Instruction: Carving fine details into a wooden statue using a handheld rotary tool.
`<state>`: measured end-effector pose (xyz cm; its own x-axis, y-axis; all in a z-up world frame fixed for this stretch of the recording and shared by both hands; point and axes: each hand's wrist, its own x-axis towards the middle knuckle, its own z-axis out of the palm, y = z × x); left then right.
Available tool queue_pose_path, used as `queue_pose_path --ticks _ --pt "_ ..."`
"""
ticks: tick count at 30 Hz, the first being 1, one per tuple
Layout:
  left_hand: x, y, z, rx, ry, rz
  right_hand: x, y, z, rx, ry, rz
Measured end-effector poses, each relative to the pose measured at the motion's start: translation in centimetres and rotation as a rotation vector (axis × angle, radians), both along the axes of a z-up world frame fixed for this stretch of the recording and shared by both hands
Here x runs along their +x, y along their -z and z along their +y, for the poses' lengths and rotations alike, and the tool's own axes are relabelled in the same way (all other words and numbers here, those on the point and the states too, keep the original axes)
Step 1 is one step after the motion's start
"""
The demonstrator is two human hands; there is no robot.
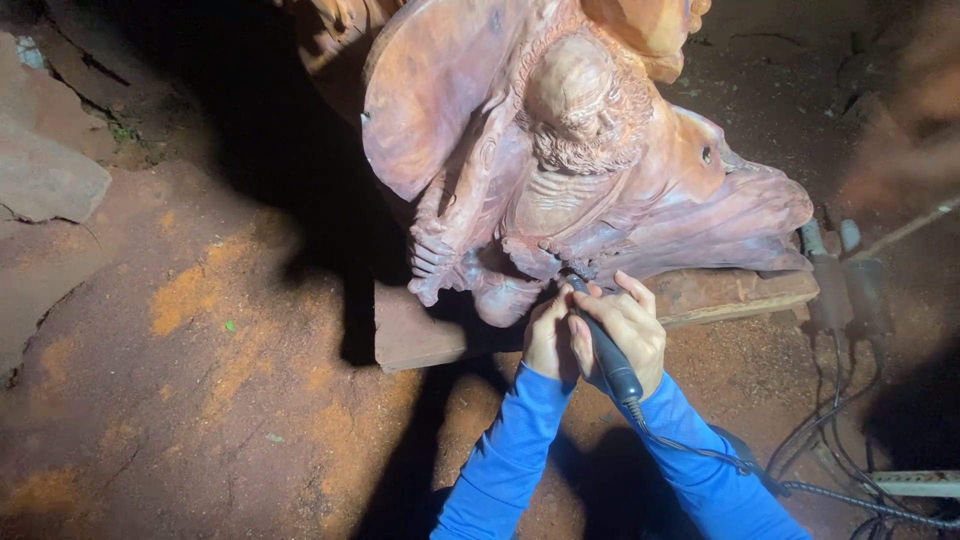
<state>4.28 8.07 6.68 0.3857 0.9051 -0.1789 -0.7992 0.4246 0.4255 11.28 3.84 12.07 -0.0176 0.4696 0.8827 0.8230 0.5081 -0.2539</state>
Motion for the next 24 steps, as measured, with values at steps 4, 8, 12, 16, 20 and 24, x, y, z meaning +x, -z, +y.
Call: queue_pose_path --ticks 4,8,12,16,20,24 --pt "-0.3 0.6 0.1 0.012 0.024 0.024 -0.1 0.2 -0.1 0.009 0.006 -0.004" --pt "-0.7 -1.2 -0.1 0.105 0.039 0.04 0.0 0.7 -0.4 0.011 0.056 -0.022" --pt "-0.6 -1.4 -0.3 0.106 0.023 0.065 0.1 1.0 -0.4 0.019 0.05 -0.001" --pt "-0.7 -1.8 -0.5 0.093 0.017 0.064 0.2 1.5 -0.4 0.017 0.065 -0.008" --pt "-0.9 -2.1 -0.4 0.101 0.041 0.064 0.2 1.6 -0.5 0.026 0.095 -0.034" --pt "-0.8 -1.0 0.2 0.123 0.044 0.086 -0.6 1.1 -0.4 0.042 0.115 -0.06"
